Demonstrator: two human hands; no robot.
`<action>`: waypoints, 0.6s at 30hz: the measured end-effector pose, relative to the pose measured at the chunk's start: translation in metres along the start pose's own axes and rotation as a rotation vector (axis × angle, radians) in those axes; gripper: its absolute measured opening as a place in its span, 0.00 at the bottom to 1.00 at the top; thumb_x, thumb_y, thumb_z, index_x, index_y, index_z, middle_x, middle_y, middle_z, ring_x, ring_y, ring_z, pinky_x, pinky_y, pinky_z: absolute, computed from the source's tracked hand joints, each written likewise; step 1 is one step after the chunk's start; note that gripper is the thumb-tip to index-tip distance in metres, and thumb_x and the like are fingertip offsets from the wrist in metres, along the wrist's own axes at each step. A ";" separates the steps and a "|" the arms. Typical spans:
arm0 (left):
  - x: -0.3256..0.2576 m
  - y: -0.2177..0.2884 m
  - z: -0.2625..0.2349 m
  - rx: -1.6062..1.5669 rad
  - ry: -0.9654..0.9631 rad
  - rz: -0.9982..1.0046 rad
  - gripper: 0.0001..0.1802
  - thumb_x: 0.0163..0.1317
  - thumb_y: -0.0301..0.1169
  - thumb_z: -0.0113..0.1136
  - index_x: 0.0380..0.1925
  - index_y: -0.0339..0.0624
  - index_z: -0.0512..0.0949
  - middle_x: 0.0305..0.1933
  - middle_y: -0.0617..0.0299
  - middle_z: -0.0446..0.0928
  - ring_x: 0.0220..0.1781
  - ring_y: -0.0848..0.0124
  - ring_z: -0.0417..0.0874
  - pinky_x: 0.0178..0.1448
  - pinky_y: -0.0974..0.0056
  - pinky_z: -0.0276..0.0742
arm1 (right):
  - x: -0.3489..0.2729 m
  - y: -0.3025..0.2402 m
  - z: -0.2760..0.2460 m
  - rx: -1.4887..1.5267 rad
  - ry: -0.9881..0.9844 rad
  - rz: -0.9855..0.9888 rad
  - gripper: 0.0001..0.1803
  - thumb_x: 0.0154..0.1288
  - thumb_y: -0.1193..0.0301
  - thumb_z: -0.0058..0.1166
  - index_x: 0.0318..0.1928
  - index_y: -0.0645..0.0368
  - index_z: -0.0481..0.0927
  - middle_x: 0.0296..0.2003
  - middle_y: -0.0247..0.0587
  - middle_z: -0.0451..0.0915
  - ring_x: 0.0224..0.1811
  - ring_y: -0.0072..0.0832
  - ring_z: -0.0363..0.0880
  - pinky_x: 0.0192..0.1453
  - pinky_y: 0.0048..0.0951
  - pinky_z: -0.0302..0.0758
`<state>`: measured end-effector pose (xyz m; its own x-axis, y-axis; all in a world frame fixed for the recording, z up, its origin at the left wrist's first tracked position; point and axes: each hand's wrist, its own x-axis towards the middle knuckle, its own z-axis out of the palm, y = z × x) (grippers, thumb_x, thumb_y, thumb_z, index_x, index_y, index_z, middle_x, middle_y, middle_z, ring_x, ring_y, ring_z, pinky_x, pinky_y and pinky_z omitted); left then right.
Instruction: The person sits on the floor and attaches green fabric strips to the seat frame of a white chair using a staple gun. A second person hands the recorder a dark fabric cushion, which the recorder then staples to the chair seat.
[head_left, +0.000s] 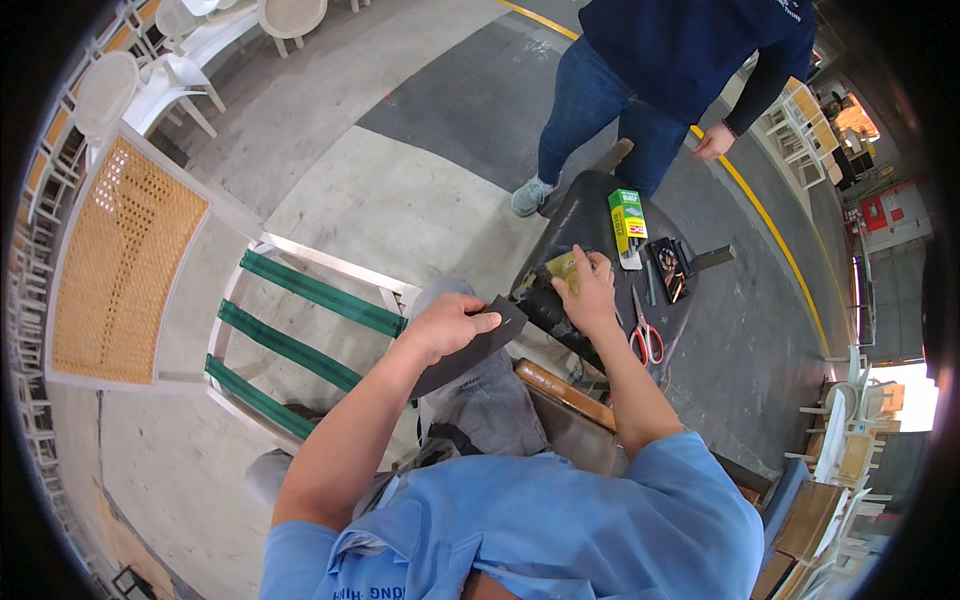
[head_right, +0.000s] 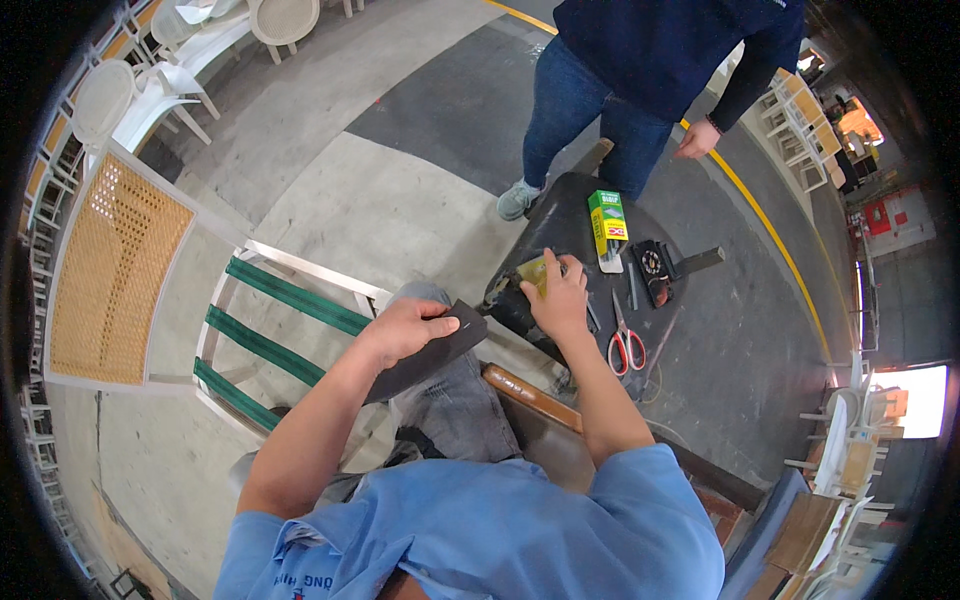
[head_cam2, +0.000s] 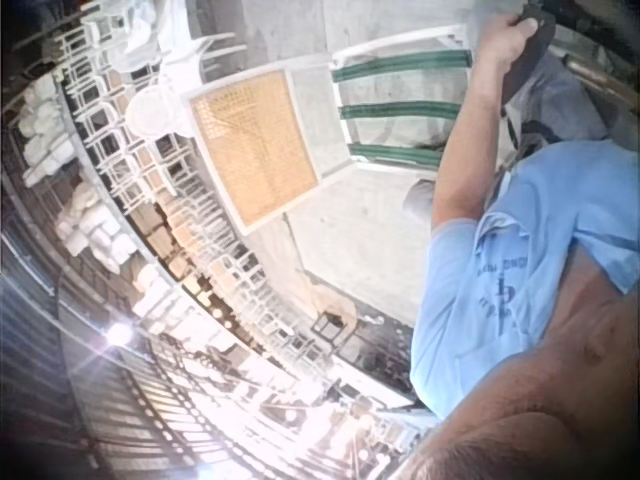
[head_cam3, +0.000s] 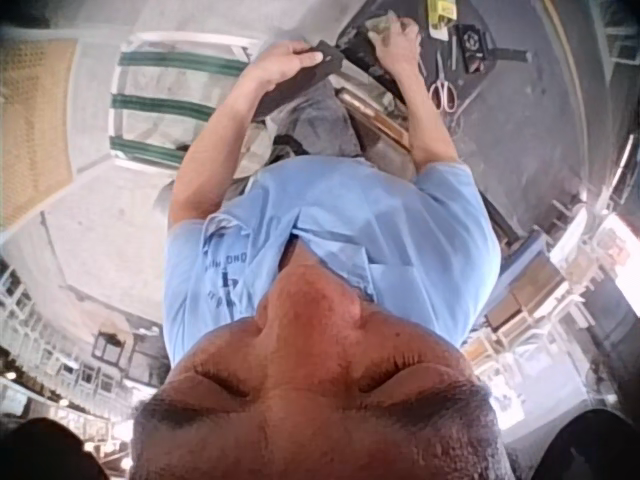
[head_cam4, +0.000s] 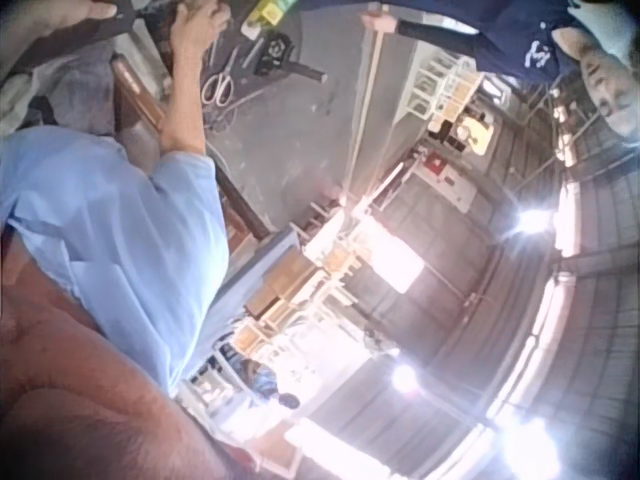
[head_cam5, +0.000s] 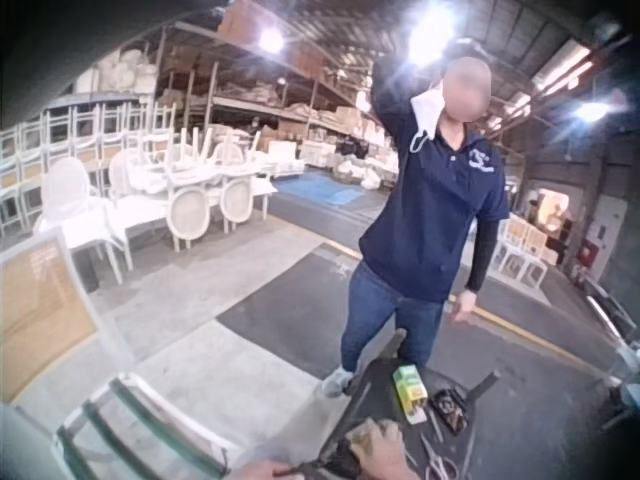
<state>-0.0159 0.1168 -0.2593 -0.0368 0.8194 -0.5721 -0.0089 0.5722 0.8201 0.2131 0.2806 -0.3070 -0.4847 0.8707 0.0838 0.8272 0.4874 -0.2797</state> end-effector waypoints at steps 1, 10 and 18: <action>0.000 0.000 -0.001 0.028 0.029 -0.004 0.20 0.70 0.39 0.67 0.54 0.36 0.86 0.47 0.61 0.86 0.48 0.72 0.82 0.55 0.63 0.76 | 0.000 -0.007 -0.010 0.301 -0.099 -0.008 0.39 0.67 0.57 0.67 0.74 0.54 0.69 0.65 0.55 0.69 0.66 0.51 0.71 0.68 0.46 0.73; -0.011 0.014 -0.034 0.503 -0.221 0.105 0.30 0.68 0.51 0.65 0.58 0.37 0.81 0.54 0.45 0.84 0.57 0.57 0.84 0.60 0.55 0.78 | -0.049 -0.087 -0.007 1.021 -0.394 -0.029 0.24 0.77 0.58 0.57 0.64 0.60 0.78 0.54 0.45 0.83 0.57 0.30 0.79 0.64 0.31 0.72; -0.050 0.010 -0.032 0.625 -0.197 0.009 0.39 0.63 0.58 0.67 0.66 0.44 0.76 0.58 0.46 0.83 0.61 0.52 0.84 0.64 0.54 0.78 | -0.037 -0.077 -0.009 1.086 -0.481 -0.034 0.19 0.78 0.62 0.57 0.61 0.59 0.81 0.50 0.35 0.83 0.53 0.23 0.78 0.61 0.28 0.73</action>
<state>-0.0460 0.0807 -0.2219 0.1505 0.7809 -0.6062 0.5755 0.4294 0.6960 0.1704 0.2113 -0.2805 -0.7504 0.6311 -0.1964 0.2501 -0.0039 -0.9682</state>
